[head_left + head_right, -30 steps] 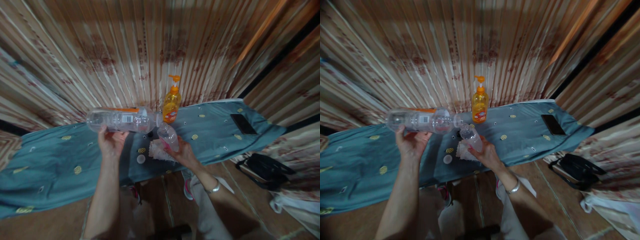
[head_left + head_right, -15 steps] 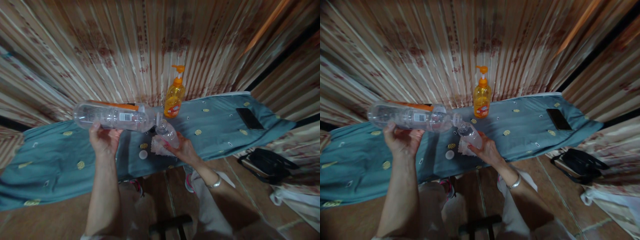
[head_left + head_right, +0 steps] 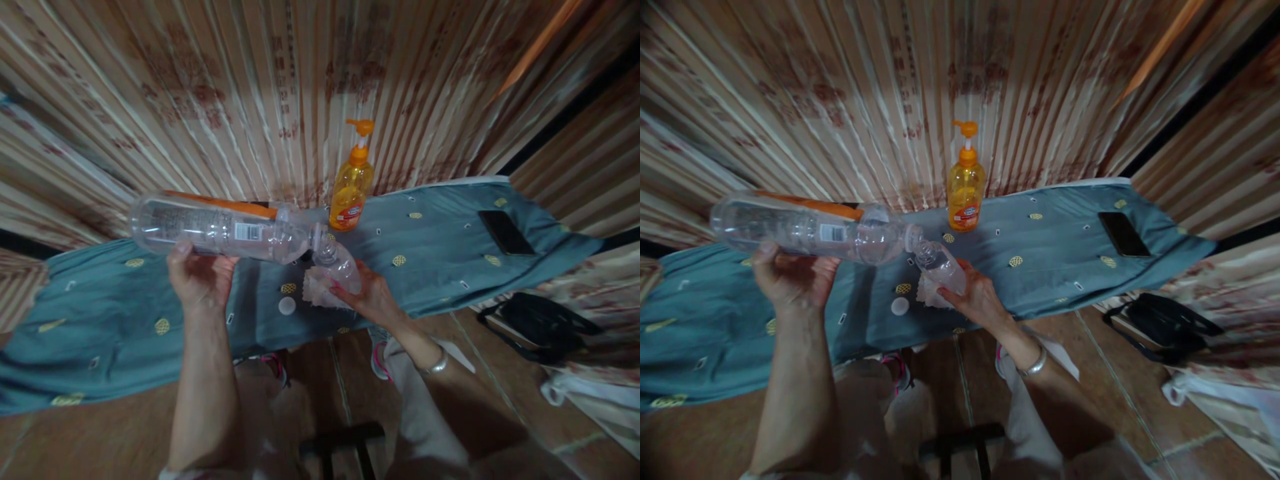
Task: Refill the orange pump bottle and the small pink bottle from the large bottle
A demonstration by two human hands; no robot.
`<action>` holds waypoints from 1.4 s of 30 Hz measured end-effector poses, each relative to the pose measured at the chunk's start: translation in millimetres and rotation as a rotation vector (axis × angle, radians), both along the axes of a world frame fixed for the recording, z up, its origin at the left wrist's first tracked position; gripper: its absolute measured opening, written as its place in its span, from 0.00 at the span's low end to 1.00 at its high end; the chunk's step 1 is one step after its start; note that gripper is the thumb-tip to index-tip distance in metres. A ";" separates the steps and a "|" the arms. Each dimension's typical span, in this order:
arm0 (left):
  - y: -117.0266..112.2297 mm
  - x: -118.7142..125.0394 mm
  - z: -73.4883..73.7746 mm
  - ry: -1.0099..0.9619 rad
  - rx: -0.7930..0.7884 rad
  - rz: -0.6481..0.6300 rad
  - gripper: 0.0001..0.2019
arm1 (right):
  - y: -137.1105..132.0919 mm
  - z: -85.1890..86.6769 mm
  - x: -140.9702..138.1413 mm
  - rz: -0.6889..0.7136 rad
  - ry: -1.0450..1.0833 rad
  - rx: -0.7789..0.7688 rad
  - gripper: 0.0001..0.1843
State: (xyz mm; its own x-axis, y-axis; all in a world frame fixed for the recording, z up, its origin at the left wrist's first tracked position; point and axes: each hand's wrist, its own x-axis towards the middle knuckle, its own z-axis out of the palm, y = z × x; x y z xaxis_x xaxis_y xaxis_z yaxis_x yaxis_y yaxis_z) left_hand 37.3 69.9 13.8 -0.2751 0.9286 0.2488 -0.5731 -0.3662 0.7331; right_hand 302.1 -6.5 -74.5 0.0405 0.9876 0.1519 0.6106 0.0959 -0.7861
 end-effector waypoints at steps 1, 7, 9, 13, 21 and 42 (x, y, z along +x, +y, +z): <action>0.0 0.6 0.6 -0.016 0.003 0.002 0.24 | 0.0 0.1 0.0 -0.007 -0.005 0.002 0.30; -0.4 3.1 4.9 0.001 0.018 0.022 0.24 | 0.3 0.8 2.1 0.020 0.017 -0.009 0.31; -1.5 4.2 7.1 0.007 0.006 0.040 0.25 | 0.2 0.9 2.6 0.024 0.014 -0.014 0.31; -3.8 6.7 11.1 0.008 -0.012 0.059 0.26 | 0.1 0.7 2.4 0.018 0.020 -0.033 0.31; -1.1 3.7 7.7 0.050 -0.003 0.050 0.27 | 0.7 -4.4 4.3 0.035 0.047 -0.010 0.32; 0.4 -0.5 1.8 0.032 0.026 0.008 0.25 | 0.5 -3.9 3.9 0.016 0.026 -0.018 0.33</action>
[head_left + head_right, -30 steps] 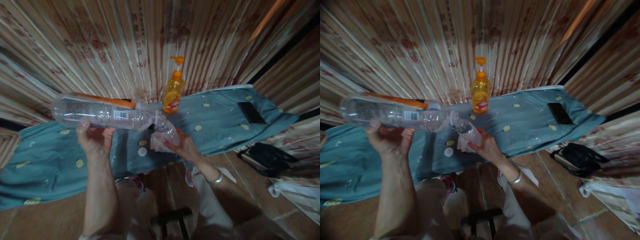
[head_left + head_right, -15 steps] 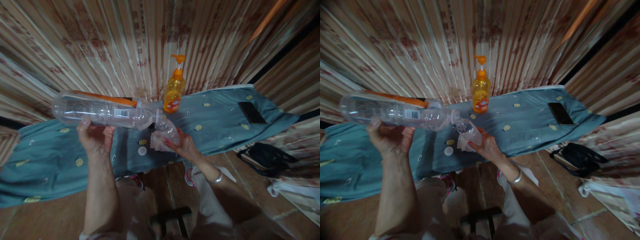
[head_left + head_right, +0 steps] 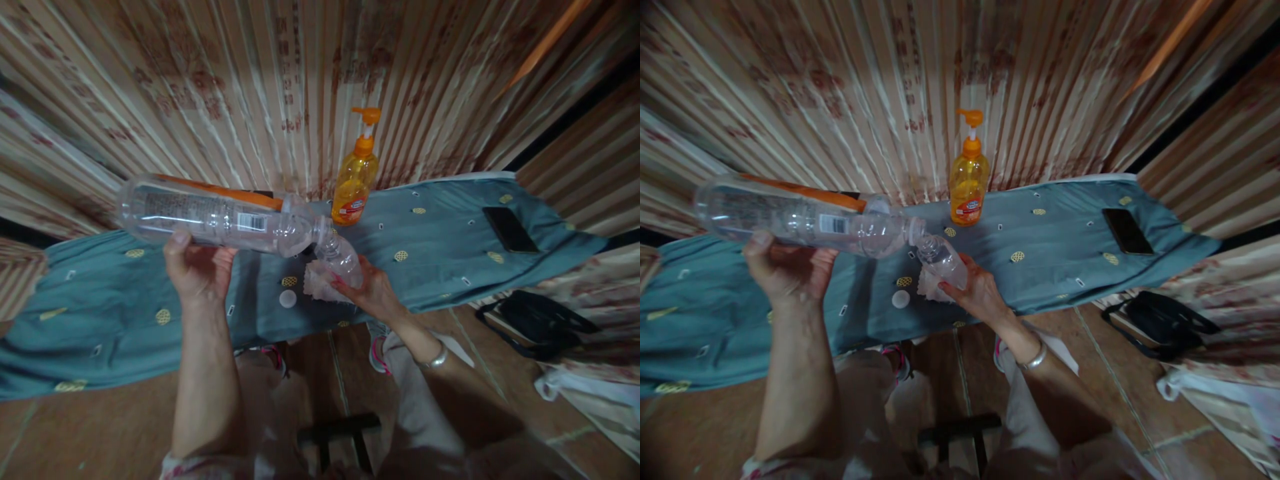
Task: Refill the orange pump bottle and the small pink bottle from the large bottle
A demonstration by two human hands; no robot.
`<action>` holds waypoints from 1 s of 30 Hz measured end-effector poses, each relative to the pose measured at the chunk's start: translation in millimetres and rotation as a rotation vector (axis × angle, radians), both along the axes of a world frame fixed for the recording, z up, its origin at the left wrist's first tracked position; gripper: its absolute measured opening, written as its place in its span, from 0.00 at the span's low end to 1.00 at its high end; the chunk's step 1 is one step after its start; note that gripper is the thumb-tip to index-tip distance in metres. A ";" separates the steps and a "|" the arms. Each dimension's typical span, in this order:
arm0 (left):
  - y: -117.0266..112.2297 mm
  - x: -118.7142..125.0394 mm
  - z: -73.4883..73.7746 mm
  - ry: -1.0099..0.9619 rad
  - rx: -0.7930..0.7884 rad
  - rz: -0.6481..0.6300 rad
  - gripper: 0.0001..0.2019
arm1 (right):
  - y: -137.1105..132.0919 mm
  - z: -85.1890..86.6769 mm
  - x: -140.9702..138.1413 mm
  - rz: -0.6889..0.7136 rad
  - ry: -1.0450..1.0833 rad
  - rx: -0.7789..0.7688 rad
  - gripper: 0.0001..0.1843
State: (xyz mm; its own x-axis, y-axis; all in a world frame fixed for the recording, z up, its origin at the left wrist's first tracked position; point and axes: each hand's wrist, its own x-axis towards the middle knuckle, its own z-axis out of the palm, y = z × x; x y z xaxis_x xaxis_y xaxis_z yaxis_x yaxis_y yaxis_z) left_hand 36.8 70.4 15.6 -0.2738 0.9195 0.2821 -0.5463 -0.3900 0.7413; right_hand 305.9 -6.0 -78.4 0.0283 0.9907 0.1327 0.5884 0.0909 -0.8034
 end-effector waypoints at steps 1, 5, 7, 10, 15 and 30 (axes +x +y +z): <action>-0.2 0.0 0.2 0.001 -0.002 0.000 0.24 | -0.1 0.5 -0.1 0.000 -0.003 -0.005 0.34; -0.7 0.2 0.7 0.002 -0.012 0.000 0.25 | -0.4 1.4 -0.2 0.007 -0.006 0.010 0.33; -0.6 0.3 0.6 -0.002 -0.013 0.004 0.26 | -0.2 1.4 0.0 0.013 0.003 0.017 0.32; -0.4 0.4 0.5 -0.007 -0.015 0.009 0.27 | 0.2 1.0 0.5 0.015 0.008 0.020 0.33; -1.0 0.2 1.2 -0.001 -0.007 -0.007 0.28 | 0.0 0.5 0.7 0.022 0.010 0.024 0.32; -0.9 2.6 -1.3 -0.012 -0.022 0.012 0.26 | 0.0 0.2 -0.5 -0.011 -0.030 0.032 0.34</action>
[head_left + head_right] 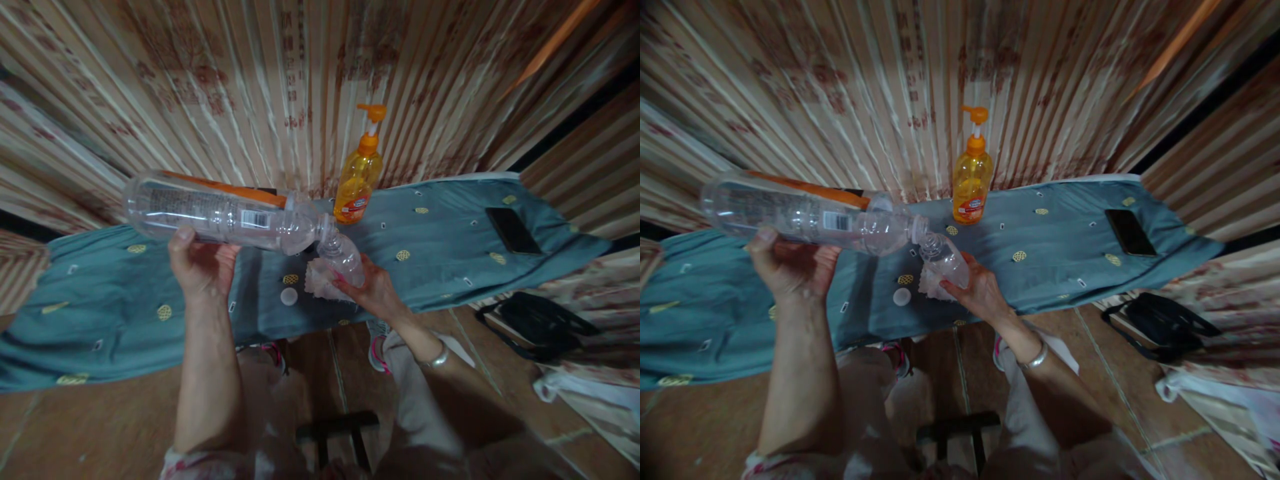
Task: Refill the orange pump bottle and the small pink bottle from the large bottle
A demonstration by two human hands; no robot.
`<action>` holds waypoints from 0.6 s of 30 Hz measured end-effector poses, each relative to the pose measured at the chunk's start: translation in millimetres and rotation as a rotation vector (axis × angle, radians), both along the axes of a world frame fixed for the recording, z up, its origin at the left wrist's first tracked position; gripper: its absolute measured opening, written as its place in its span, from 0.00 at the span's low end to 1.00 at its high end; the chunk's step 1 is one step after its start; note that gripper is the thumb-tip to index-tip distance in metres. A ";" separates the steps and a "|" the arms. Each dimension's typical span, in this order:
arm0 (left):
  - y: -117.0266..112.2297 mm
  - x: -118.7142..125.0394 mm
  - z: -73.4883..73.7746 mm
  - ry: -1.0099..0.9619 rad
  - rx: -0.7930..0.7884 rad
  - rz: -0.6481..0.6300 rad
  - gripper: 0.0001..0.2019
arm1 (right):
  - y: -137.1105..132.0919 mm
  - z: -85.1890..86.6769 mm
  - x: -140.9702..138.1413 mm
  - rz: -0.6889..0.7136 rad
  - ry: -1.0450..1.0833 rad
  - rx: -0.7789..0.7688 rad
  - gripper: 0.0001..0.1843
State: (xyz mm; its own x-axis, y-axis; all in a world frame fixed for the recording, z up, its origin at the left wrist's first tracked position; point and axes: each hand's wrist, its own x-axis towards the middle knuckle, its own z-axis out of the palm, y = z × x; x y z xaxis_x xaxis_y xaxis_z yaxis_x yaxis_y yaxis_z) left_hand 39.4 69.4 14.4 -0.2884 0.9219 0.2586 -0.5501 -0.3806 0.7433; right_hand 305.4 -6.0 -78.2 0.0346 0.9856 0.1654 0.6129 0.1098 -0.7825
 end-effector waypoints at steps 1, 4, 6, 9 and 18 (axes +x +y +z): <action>0.1 -0.1 -0.4 -0.001 0.000 0.003 0.26 | 0.0 0.3 -0.1 0.000 -0.003 -0.002 0.34; 0.2 -0.6 -1.2 -0.008 0.003 0.007 0.25 | -0.1 1.2 -0.4 0.000 0.003 -0.015 0.33; 0.2 -0.7 -1.0 -0.007 0.004 0.006 0.24 | -0.3 1.6 -0.4 0.007 0.013 -0.024 0.32; -0.1 -0.2 0.1 -0.001 0.004 0.003 0.23 | -0.5 1.7 -0.1 0.014 0.019 -0.035 0.32; -3.2 2.9 5.1 0.003 -0.011 0.003 0.26 | -0.5 3.8 0.5 0.014 0.014 -0.027 0.34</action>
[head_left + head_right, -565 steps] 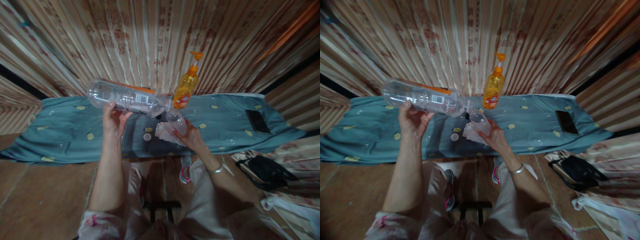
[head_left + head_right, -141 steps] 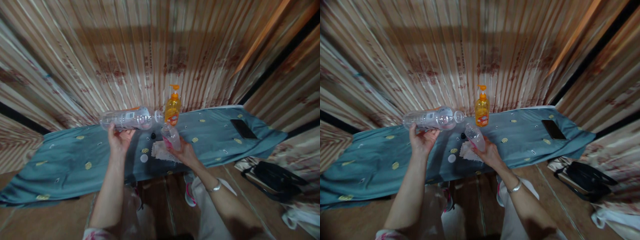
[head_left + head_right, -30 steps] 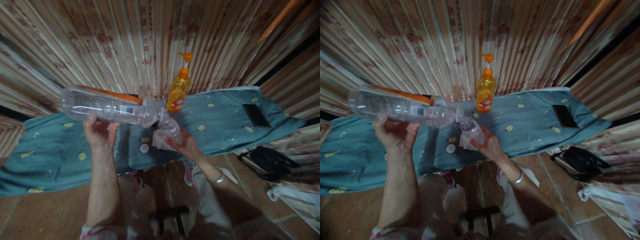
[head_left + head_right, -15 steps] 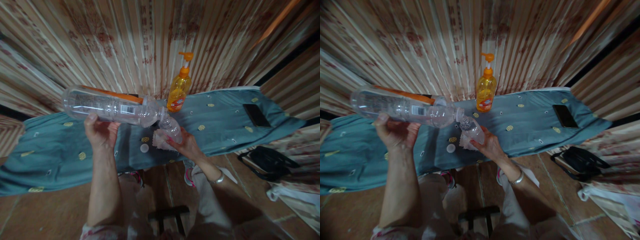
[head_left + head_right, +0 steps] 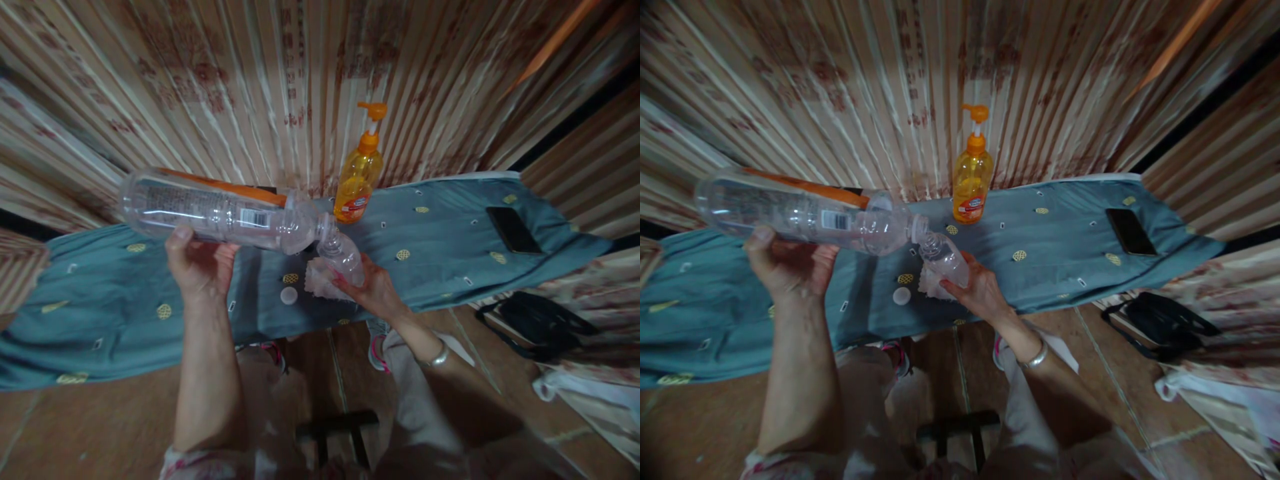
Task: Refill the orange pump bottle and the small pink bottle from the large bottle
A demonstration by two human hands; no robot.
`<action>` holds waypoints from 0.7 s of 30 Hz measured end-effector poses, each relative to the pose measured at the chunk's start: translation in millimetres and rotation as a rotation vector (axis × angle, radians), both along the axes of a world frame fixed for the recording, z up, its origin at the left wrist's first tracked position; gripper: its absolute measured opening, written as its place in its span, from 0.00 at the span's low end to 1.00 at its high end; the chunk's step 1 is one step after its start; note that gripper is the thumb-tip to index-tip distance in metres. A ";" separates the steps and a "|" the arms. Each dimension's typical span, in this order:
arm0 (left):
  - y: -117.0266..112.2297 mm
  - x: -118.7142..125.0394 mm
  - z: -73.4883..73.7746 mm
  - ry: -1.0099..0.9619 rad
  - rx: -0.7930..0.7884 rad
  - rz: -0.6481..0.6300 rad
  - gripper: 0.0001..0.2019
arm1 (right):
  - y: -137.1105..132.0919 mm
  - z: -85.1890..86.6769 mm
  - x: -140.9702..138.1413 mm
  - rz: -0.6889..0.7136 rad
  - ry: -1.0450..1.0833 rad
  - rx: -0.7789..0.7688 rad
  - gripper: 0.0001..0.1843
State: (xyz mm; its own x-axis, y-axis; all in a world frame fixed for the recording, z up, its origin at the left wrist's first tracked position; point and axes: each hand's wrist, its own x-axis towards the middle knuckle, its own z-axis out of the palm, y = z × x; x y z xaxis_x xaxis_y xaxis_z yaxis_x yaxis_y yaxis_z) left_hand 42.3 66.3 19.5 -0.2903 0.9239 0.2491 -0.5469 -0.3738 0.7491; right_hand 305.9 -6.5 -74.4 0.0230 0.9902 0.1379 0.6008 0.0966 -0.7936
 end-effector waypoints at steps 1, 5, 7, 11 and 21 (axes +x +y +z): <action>-0.2 0.1 0.2 0.004 0.000 -0.004 0.25 | 0.0 -0.1 0.1 -0.001 0.000 -0.008 0.34; 1.0 -1.2 -1.0 0.015 0.016 -0.007 0.25 | 0.2 -2.2 0.5 -0.002 -0.003 -0.007 0.34; 2.1 -2.4 -2.2 0.008 0.019 -0.011 0.25 | 0.3 -3.4 0.8 -0.006 -0.004 0.000 0.34; 2.7 -2.9 -3.0 -0.003 0.023 -0.011 0.23 | 0.2 -3.3 1.0 -0.002 -0.001 0.004 0.32; 2.0 -2.3 -2.8 0.003 0.015 0.002 0.25 | -0.3 0.7 -0.5 -0.006 -0.003 0.001 0.33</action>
